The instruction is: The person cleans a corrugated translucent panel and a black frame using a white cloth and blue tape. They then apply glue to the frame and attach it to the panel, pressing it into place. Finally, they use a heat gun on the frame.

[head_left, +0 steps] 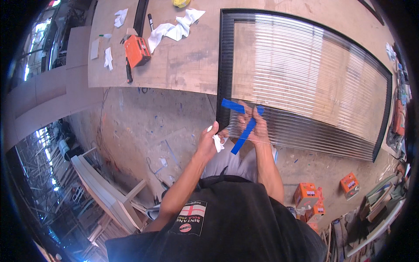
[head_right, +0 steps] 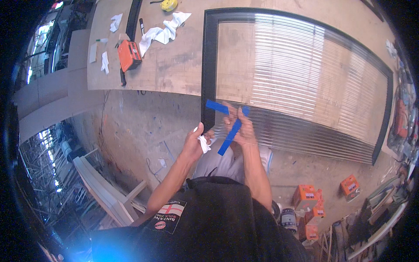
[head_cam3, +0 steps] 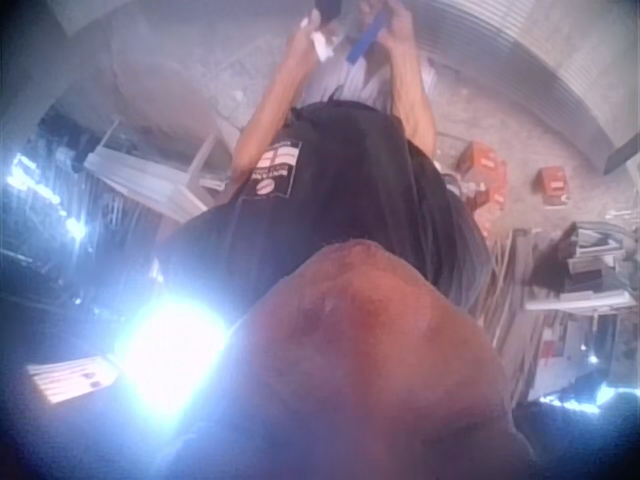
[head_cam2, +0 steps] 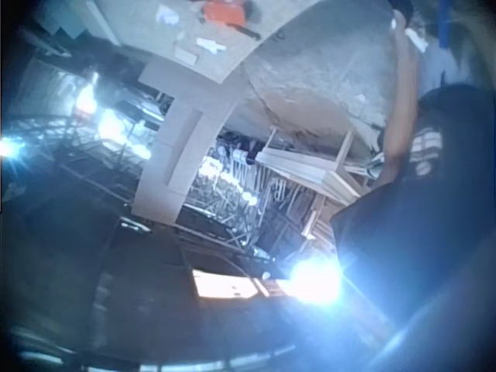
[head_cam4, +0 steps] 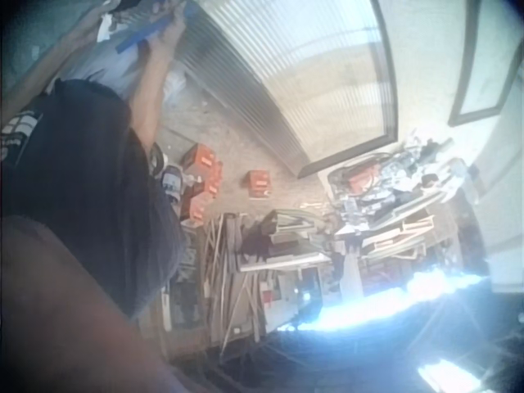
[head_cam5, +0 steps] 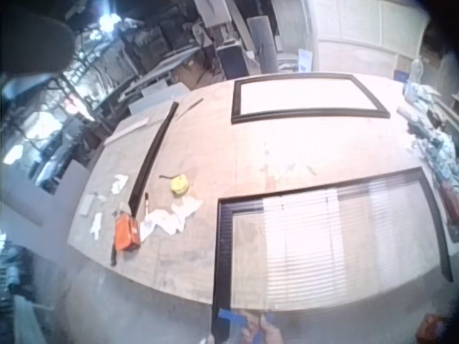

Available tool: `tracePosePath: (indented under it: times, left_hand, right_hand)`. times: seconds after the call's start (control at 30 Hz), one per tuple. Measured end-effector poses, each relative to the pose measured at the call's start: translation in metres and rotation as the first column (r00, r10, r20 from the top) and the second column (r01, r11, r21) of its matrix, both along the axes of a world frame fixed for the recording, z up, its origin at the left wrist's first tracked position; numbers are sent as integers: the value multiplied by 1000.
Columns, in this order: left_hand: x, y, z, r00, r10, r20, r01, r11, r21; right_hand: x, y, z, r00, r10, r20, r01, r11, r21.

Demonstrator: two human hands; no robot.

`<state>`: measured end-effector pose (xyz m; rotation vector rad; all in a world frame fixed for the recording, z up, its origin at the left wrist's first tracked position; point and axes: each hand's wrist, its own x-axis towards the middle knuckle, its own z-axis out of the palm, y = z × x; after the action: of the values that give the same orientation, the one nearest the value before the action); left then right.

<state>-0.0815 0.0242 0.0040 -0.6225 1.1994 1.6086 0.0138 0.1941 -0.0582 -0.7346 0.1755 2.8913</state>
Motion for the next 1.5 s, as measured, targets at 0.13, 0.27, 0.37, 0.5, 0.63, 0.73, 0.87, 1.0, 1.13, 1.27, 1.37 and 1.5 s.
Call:
tracePosePath:
  times: [0.13,0.27,0.37,0.5,0.63,0.73,0.87,1.0,1.13,1.27,1.37,1.5]
  left_hand:
    - [2,3,2,1000,-1,-10,0,999,-49]
    - [2,7,9,1000,-1,-22,0,998,-64]
    - [2,5,7,1000,-6,-20,5,997,-76]
    - [1,1,3,1000,-25,-5,25,998,-54]
    - [2,6,7,1000,-6,-22,4,995,-98]
    - [2,5,7,1000,-3,-12,2,996,-87]
    - [1,0,3,1000,-4,16,5,998,-59]
    - [2,-2,-1,1000,-4,6,4,1000,-16]
    - [3,1,3,1000,4,11,-3,999,-43]
    - [4,-3,-1,1000,10,0,-10,999,-48]
    - [6,-2,-2,1000,26,0,-26,999,-25]
    - [6,-3,-5,998,54,12,-55,998,9]
  right_hand:
    - [2,0,-3,998,21,-52,-20,1000,20]
    - [4,1,-7,997,31,-66,-29,999,24]
    - [6,1,-10,997,31,-70,-30,999,14]
    - [9,2,-9,997,29,-70,-28,999,23]
    - [9,1,1,999,21,33,-22,1000,18]
    - [16,-4,-12,993,-37,-115,33,999,-37]
    - [21,-7,-11,995,-32,-99,29,999,-37]
    - [26,-11,-10,997,-39,-66,33,995,-90]
    - [29,-14,-13,997,-42,-64,33,990,-136]
    - [29,-18,-5,999,-52,6,52,994,-99]
    - [31,-21,-5,998,-64,27,66,992,-104]
    - [40,-21,-10,996,-85,-15,82,989,-126]
